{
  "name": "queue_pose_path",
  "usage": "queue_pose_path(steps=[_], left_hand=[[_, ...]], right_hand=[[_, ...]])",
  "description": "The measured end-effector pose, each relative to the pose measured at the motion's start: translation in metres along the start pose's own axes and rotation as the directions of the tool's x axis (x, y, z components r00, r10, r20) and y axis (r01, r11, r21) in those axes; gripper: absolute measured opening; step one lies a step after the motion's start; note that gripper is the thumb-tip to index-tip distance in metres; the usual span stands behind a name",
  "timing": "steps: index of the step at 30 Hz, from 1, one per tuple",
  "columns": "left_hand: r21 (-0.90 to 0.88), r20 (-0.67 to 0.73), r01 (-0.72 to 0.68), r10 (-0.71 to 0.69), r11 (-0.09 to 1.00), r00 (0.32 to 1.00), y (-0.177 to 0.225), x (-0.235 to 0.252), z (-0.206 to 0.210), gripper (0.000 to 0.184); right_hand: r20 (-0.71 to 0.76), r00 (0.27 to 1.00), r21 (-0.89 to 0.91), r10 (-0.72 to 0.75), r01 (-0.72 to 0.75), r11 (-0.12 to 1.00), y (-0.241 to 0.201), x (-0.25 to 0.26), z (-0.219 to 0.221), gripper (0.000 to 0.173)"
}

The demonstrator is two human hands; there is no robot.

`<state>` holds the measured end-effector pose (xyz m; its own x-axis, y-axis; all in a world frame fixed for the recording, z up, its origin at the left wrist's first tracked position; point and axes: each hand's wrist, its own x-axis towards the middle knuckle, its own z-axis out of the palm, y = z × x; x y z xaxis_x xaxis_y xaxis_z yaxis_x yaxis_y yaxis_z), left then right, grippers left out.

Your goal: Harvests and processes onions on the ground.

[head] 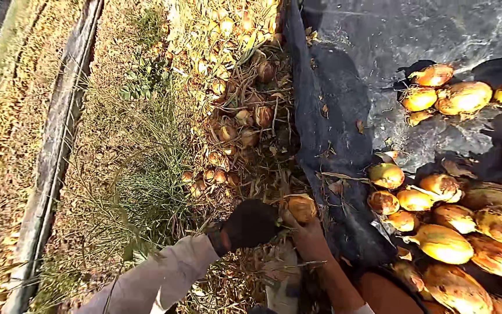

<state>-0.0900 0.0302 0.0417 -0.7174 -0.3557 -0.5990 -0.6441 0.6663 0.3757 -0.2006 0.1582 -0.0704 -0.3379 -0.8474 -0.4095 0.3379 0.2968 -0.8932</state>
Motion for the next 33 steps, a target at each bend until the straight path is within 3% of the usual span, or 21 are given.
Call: queue_pose_path(steps=[2, 4, 8, 10, 13, 16, 18, 20, 24, 26, 29, 33], left_hand=[[0.024, 0.026, 0.128, -0.128, 0.992, 0.991, -0.003, 0.008, -0.002, 0.028], [0.055, -0.091, 0.296, -0.29, 0.954, 0.953, -0.039, 0.019, -0.012, 0.03], [-0.067, -0.2, 0.684, -0.682, 0.726, 0.704, -0.139, 0.027, -0.028, 0.039], [-0.098, -0.188, 0.774, -0.775, 0.625, 0.603, -0.184, 0.032, -0.014, 0.046], [-0.19, -0.057, 0.852, -0.872, 0.487, 0.486, -0.215, 0.054, 0.018, 0.082], [-0.306, -0.058, 0.836, -0.885, 0.456, 0.461, -0.222, 0.058, 0.028, 0.085], [-0.441, -0.099, 0.742, -0.849, 0.505, 0.519, -0.221, 0.049, 0.028, 0.083], [-0.435, -0.128, 0.646, -0.753, 0.628, 0.646, -0.202, 0.043, 0.022, 0.08], [-0.564, -0.051, 0.411, -0.527, 0.716, 0.849, -0.124, 0.034, 0.01, 0.08], [-0.567, 0.023, 0.298, -0.347, 0.768, 0.938, -0.071, 0.029, -0.006, 0.072], [-0.656, 0.108, 0.171, -0.133, 0.735, 0.985, -0.022, 0.016, -0.025, 0.057], [-0.64, 0.267, 0.226, -0.063, 0.735, 0.962, -0.026, -0.002, -0.044, 0.03]], right_hand=[[-0.058, 0.993, -0.01, -0.101, 0.101, 0.995, 0.0, -0.002, -0.001, 0.052], [-0.156, 0.979, -0.003, -0.131, 0.132, 0.991, -0.009, 0.003, -0.02, 0.049], [-0.399, 0.913, 0.039, -0.079, 0.103, 0.994, -0.029, 0.018, -0.074, 0.053], [-0.406, 0.912, 0.056, -0.061, 0.091, 0.994, -0.025, 0.019, -0.079, 0.054], [-0.299, 0.954, -0.036, -0.032, 0.023, 0.999, -0.01, 0.023, -0.066, 0.065], [-0.236, 0.972, -0.087, 0.004, -0.025, 0.996, -0.003, 0.026, -0.054, 0.064], [-0.208, 0.978, -0.103, 0.024, -0.047, 0.994, 0.001, 0.027, -0.052, 0.061], [-0.163, 0.984, -0.167, 0.07, -0.098, 0.981, 0.001, 0.029, -0.051, 0.062], [-0.023, 0.971, -0.3, 0.237, -0.233, 0.925, -0.011, 0.025, -0.035, 0.072], [0.026, 0.966, -0.311, 0.256, -0.236, 0.921, -0.016, 0.021, -0.028, 0.074], [0.119, 0.988, -0.217, 0.102, -0.074, 0.973, -0.018, 0.013, -0.031, 0.066], [0.252, 0.966, 0.017, -0.061, 0.058, 0.998, -0.018, 0.008, -0.028, 0.053]])
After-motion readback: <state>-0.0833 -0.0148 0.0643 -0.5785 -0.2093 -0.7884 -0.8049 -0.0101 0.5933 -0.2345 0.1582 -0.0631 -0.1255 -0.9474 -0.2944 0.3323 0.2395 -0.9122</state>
